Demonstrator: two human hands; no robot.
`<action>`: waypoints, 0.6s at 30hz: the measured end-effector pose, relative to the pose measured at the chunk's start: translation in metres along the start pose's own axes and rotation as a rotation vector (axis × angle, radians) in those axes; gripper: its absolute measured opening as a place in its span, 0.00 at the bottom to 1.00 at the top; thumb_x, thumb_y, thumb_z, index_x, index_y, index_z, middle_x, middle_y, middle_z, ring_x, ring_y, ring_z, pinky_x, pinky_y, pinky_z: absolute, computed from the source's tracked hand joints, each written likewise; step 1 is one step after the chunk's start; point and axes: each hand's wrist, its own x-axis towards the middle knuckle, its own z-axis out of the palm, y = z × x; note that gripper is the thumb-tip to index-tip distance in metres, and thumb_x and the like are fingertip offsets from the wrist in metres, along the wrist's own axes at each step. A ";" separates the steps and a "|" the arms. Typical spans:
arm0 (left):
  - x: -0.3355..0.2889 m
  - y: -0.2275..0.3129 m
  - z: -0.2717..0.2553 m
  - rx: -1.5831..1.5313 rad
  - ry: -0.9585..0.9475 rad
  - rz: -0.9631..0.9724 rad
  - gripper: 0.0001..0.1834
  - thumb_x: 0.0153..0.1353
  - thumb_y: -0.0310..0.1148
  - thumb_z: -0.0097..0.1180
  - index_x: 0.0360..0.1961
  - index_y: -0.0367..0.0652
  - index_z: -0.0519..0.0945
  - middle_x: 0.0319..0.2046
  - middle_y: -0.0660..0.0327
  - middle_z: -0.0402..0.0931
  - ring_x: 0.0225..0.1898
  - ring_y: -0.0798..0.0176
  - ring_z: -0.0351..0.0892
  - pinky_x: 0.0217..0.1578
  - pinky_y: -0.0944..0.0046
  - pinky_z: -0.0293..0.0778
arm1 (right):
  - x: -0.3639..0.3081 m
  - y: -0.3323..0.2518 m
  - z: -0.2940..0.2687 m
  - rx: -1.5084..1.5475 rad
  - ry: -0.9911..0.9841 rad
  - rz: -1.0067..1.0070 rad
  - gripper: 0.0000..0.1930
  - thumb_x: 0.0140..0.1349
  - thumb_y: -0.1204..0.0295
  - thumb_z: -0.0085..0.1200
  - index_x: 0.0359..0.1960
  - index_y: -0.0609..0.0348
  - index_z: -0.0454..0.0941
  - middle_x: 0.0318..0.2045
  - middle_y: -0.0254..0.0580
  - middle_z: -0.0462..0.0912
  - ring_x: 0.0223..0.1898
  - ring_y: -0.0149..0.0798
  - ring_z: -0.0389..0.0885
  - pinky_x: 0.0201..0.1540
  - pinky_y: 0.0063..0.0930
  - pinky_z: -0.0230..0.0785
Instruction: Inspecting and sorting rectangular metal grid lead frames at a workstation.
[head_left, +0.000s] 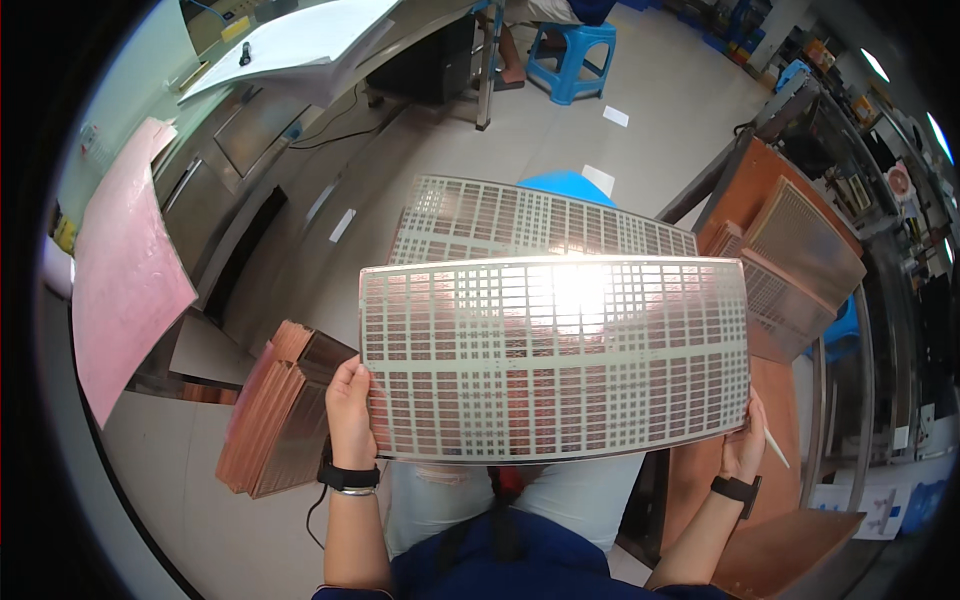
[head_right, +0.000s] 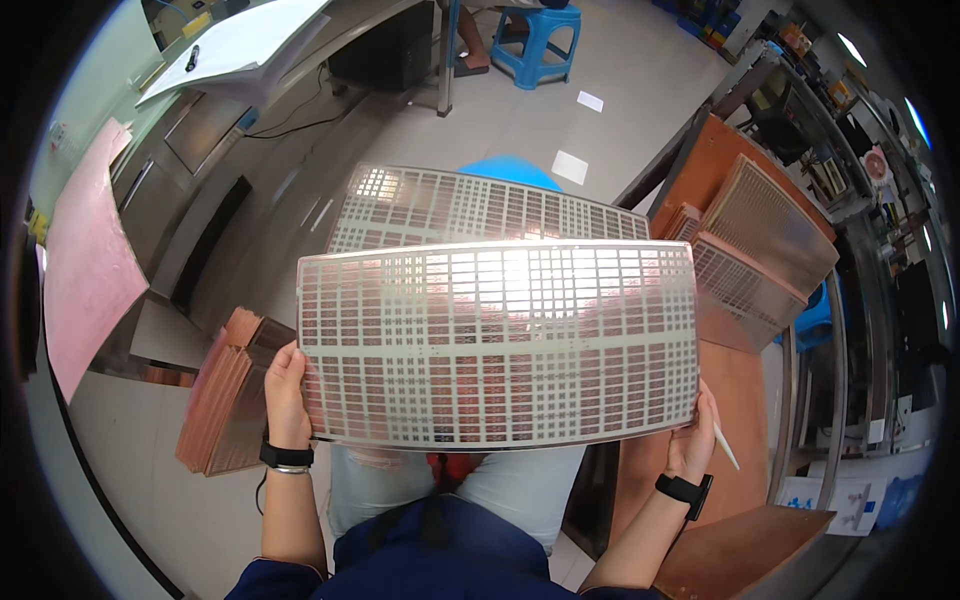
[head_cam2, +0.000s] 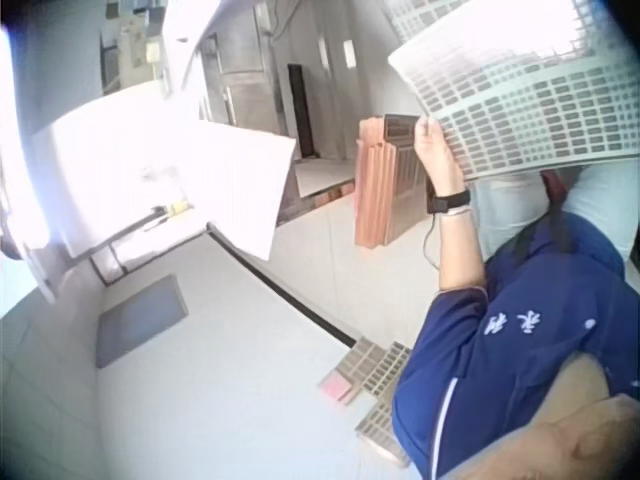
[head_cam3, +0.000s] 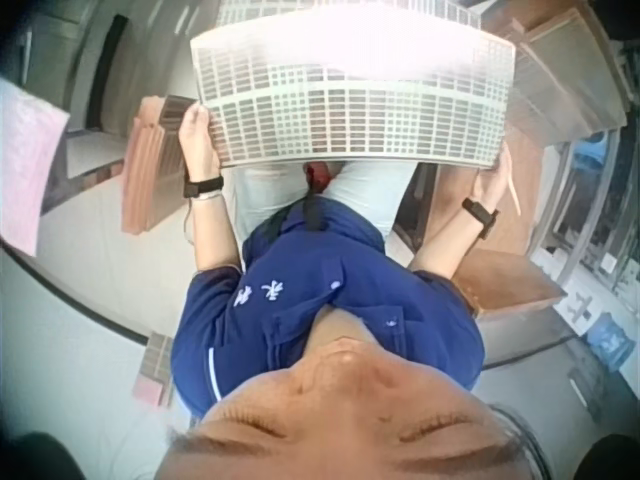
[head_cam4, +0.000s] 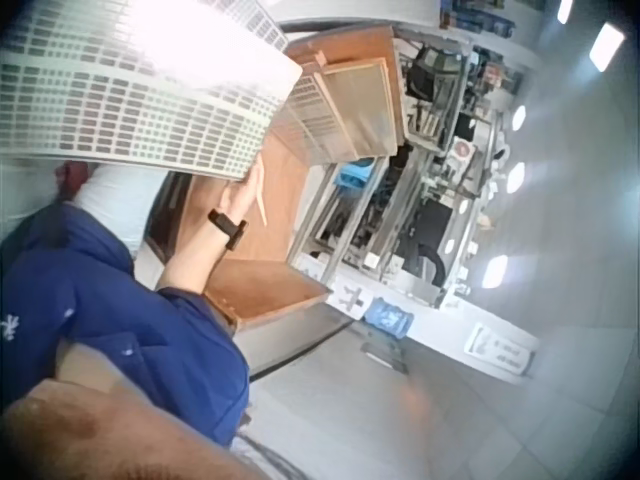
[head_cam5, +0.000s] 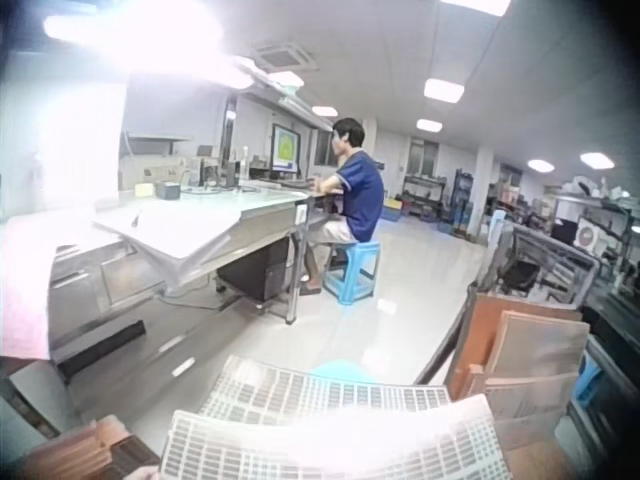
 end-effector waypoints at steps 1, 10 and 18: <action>0.002 -0.001 -0.004 0.016 0.002 -0.007 0.12 0.66 0.31 0.44 0.44 0.35 0.73 0.39 0.60 0.77 0.39 0.71 0.74 0.43 0.71 0.70 | 0.000 0.001 0.006 -0.076 0.037 -0.031 0.19 0.68 0.67 0.40 0.52 0.70 0.69 0.44 0.43 0.78 0.43 0.30 0.77 0.45 0.22 0.71; 0.008 0.000 -0.007 0.113 -0.046 -0.060 0.14 0.67 0.34 0.44 0.46 0.36 0.74 0.37 0.64 0.77 0.39 0.73 0.74 0.41 0.73 0.69 | -0.007 -0.034 0.014 -0.596 -0.134 -0.063 0.21 0.67 0.63 0.43 0.47 0.72 0.74 0.29 0.34 0.78 0.29 0.22 0.71 0.32 0.13 0.61; 0.009 -0.009 -0.011 0.128 0.005 -0.025 0.12 0.67 0.32 0.43 0.47 0.38 0.72 0.36 0.66 0.75 0.36 0.75 0.73 0.38 0.73 0.70 | -0.019 -0.046 0.027 -0.558 -0.064 -0.059 0.19 0.66 0.63 0.44 0.44 0.71 0.75 0.30 0.34 0.78 0.29 0.22 0.70 0.32 0.14 0.61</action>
